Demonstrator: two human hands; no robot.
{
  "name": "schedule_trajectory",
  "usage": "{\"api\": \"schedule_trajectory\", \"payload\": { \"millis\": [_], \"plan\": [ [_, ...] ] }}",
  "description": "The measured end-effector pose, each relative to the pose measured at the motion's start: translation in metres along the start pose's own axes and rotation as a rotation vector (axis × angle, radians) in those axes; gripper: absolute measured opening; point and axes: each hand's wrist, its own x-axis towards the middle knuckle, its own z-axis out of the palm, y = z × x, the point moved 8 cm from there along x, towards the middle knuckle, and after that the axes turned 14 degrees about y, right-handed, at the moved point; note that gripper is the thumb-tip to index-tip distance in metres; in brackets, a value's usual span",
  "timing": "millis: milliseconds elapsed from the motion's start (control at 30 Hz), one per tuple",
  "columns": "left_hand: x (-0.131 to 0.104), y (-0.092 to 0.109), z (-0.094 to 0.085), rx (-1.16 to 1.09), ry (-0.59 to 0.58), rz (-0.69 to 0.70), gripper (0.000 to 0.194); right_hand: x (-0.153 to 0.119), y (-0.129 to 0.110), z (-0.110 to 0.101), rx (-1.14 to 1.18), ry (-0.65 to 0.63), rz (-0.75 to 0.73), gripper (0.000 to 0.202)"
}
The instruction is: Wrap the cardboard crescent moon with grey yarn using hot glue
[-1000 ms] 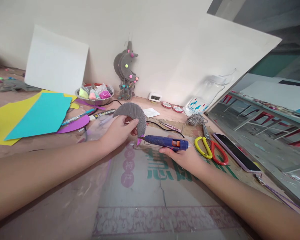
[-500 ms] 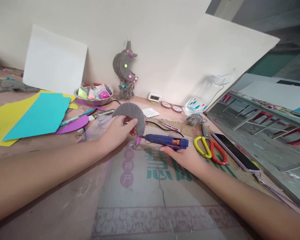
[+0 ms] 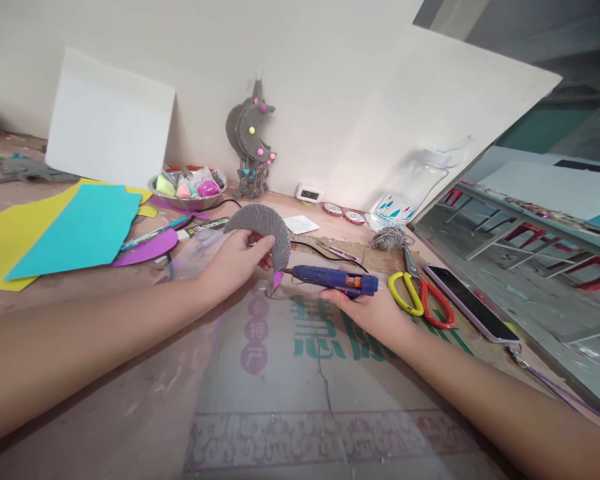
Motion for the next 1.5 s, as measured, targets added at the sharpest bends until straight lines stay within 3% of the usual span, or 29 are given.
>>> {"api": "schedule_trajectory", "payload": {
  "millis": [300,900,1200,1367,1500],
  "plan": [
    [0.001,-0.004,0.002,-0.084,-0.017,-0.075,0.023,0.001,0.001,0.0,-0.05,-0.01,-0.069,0.024],
    [0.003,-0.008,0.004,-0.152,-0.006,-0.113,0.02,0.003,0.009,-0.005,-0.024,0.09,0.045,0.031],
    [0.003,-0.011,0.004,-0.159,0.003,-0.143,0.021,0.003,0.017,-0.001,-0.009,0.042,0.05,0.032],
    [0.005,-0.015,0.004,-0.211,0.017,-0.15,0.021,0.006,0.009,-0.01,-0.004,0.132,-0.028,0.028],
    [0.006,-0.017,0.003,-0.216,0.025,-0.155,0.021,0.004,0.002,-0.01,0.009,0.114,-0.036,0.026]
  ]
}}
